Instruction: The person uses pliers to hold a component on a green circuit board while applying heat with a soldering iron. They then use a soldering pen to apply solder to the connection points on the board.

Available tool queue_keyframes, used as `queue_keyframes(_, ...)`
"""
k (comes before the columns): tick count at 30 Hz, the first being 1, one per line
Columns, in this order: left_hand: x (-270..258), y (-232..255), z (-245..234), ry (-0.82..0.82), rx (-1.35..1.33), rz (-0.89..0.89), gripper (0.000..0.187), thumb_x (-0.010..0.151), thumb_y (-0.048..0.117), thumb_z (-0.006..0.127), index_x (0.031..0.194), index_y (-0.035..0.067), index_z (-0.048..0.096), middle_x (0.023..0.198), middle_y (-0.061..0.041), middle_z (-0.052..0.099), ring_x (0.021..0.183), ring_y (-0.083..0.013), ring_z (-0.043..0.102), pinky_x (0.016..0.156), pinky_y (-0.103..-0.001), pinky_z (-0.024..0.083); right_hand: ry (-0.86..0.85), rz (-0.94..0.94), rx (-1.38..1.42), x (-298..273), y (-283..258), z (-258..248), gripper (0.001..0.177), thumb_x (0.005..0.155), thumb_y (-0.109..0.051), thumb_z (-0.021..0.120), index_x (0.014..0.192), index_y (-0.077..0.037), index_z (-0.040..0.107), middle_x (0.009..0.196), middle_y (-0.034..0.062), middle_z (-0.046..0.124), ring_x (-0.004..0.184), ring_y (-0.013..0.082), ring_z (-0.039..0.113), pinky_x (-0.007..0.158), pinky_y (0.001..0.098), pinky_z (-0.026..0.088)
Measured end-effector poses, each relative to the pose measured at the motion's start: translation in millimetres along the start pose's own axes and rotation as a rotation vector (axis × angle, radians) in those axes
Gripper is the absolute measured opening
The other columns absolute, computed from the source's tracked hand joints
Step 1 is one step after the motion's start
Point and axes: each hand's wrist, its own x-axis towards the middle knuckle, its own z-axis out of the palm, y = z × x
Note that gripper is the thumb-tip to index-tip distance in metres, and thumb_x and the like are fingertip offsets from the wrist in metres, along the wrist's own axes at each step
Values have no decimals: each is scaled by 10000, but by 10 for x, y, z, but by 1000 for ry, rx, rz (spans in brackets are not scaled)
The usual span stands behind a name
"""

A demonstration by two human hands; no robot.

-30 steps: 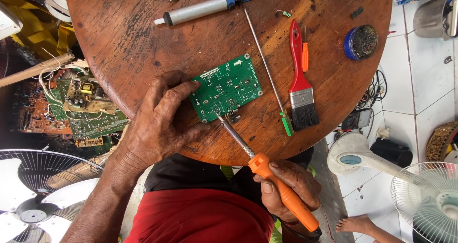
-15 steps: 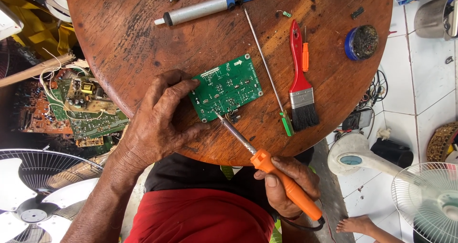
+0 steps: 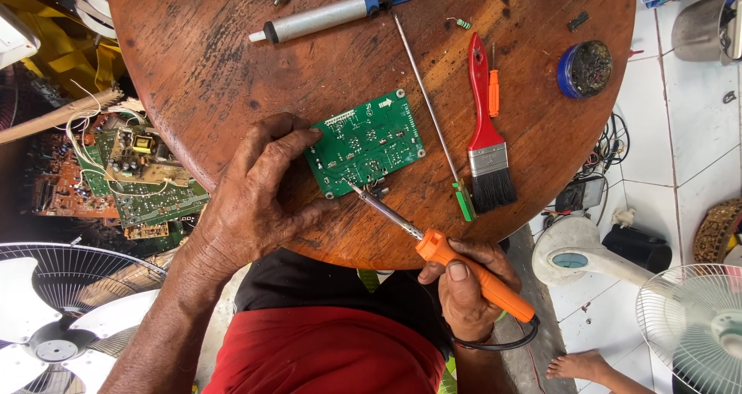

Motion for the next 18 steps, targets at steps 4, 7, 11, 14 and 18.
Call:
queue_keyframes(4, 2, 7, 1, 10, -4, 12, 718, 884, 265, 847, 1451, 36, 472, 1422, -231, 475, 1348, -390, 541, 1171, -478, 442, -22, -50, -97, 21, -46, -8, 239, 951, -279, 639, 1074, -75, 667, 591, 55, 683, 487, 149, 680, 611, 266, 590)
queue_keyframes(7, 1, 1, -2, -7, -6, 2, 732, 886, 273, 838, 1467, 46, 454, 1443, -234, 466, 1372, -398, 522, 1178, -484, 434, -51, -188, -210, 61, -96, -11, 259, 970, -291, 598, 1074, -54, 611, 597, 47, 688, 549, 156, 686, 689, 309, 593)
queue_keyframes(11, 12, 2, -6, 4, 8, 33, 721, 890, 299, 837, 1450, 25, 475, 1414, -240, 484, 1337, -406, 542, 1157, -505, 454, -96, -246, -156, 33, -79, -49, 257, 981, -278, 620, 1091, -46, 627, 639, 92, 709, 569, 180, 713, 647, 299, 621)
queue_keyframes(14, 8, 2, -2, -3, -7, -5, 736, 873, 269, 854, 1462, 49, 470, 1437, -225, 469, 1371, -394, 529, 1169, -484, 446, -128, -230, -169, -2, -66, -77, 247, 974, -248, 644, 1102, -37, 636, 845, 145, 720, 576, 187, 765, 563, 262, 651)
queue_keyframes(18, 17, 5, -6, 9, 16, 21, 731, 879, 313, 849, 1445, 34, 480, 1412, -235, 483, 1334, -395, 546, 1160, -484, 455, -125, -372, -284, 50, -150, -49, 262, 972, -285, 651, 1077, -45, 659, 777, 88, 741, 597, 174, 786, 613, 260, 667)
